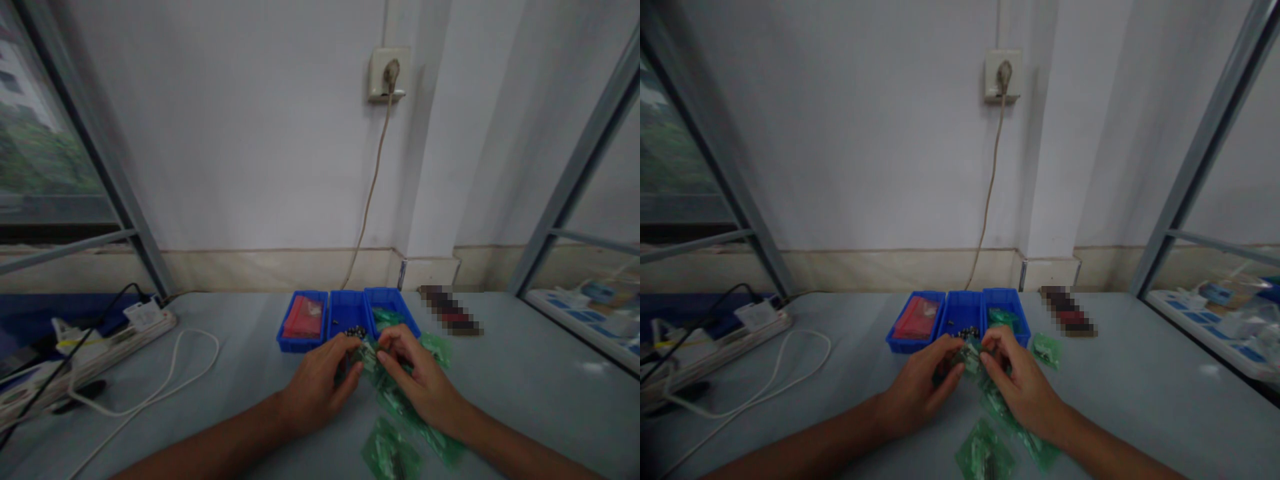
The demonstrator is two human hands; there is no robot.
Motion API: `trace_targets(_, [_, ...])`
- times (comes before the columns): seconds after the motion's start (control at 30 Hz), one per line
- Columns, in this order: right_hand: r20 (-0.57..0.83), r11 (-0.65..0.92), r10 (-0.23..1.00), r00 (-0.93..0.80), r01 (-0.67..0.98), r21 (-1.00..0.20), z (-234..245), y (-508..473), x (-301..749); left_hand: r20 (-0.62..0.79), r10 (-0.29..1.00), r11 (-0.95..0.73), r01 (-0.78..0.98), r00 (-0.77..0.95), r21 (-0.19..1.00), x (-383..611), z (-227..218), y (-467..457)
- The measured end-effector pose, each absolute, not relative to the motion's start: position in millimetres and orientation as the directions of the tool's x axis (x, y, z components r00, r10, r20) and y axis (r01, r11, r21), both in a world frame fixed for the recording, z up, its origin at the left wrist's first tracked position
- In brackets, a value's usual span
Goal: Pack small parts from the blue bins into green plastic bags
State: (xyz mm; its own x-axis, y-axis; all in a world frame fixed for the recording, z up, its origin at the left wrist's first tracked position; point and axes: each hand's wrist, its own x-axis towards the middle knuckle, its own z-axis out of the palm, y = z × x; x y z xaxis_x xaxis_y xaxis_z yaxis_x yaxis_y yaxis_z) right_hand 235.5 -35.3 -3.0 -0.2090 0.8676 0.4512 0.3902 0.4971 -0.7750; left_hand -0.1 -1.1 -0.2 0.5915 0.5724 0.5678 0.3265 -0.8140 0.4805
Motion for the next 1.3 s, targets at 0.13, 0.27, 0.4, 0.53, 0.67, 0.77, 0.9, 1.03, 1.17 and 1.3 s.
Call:
trace_targets(0.13, [0.459, 0.502, 0.864, -0.206, 0.414, -0.759, -4.0, -34.4, 236.2, 0.551, 0.581, -0.806, 0.330, 0.599, 0.492, -0.2, 0.3, -1.3])
trace_targets(0.27, [0.461, 0.511, 0.859, -0.223, 0.413, -0.754, -3.5, -33.8, 236.2, 0.547, 0.584, -0.805, 0.339, 0.600, 0.487, -0.2, -0.3, -0.7])
trace_targets(0.4, [0.448, 0.504, 0.864, -0.232, 0.416, -0.757, -2.2, -34.0, 236.5, 0.544, 0.587, -0.802, 0.341, 0.599, 0.491, -0.2, -1.3, 0.4])
trace_targets(0.53, [0.436, 0.495, 0.869, -0.235, 0.412, -0.765, -2.1, -34.3, 237.2, 0.543, 0.582, -0.806, 0.340, 0.605, 0.485, -0.6, -2.4, 0.7])
trace_targets(0.67, [0.428, 0.492, 0.871, -0.242, 0.412, -0.767, -2.6, -34.5, 237.6, 0.546, 0.586, -0.804, 0.343, 0.599, 0.485, -0.3, -3.0, 0.2])
trace_targets(0.77, [0.422, 0.485, 0.875, -0.239, 0.429, -0.763, -2.2, -34.4, 237.4, 0.550, 0.586, -0.804, 0.340, 0.595, 0.488, 0.0, -3.1, -0.4])
trace_targets(0.9, [0.419, 0.486, 0.874, -0.245, 0.423, -0.765, -1.6, -33.9, 237.3, 0.546, 0.590, -0.801, 0.348, 0.595, 0.487, 0.2, -3.4, -0.2])
trace_targets(1.03, [0.416, 0.483, 0.875, -0.246, 0.419, -0.768, -1.8, -34.1, 237.7, 0.558, 0.579, -0.809, 0.333, 0.594, 0.485, 0.2, -3.2, 0.1])
trace_targets(1.17, [0.418, 0.482, 0.876, -0.239, 0.431, -0.763, -1.4, -34.2, 237.7, 0.534, 0.593, -0.797, 0.346, 0.602, 0.495, -0.1, -2.6, 0.3])
trace_targets(1.3, [0.420, 0.488, 0.873, -0.248, 0.440, -0.754, -0.3, -34.0, 237.5, 0.517, 0.595, -0.794, 0.350, 0.616, 0.496, -0.2, -2.7, 0.2])
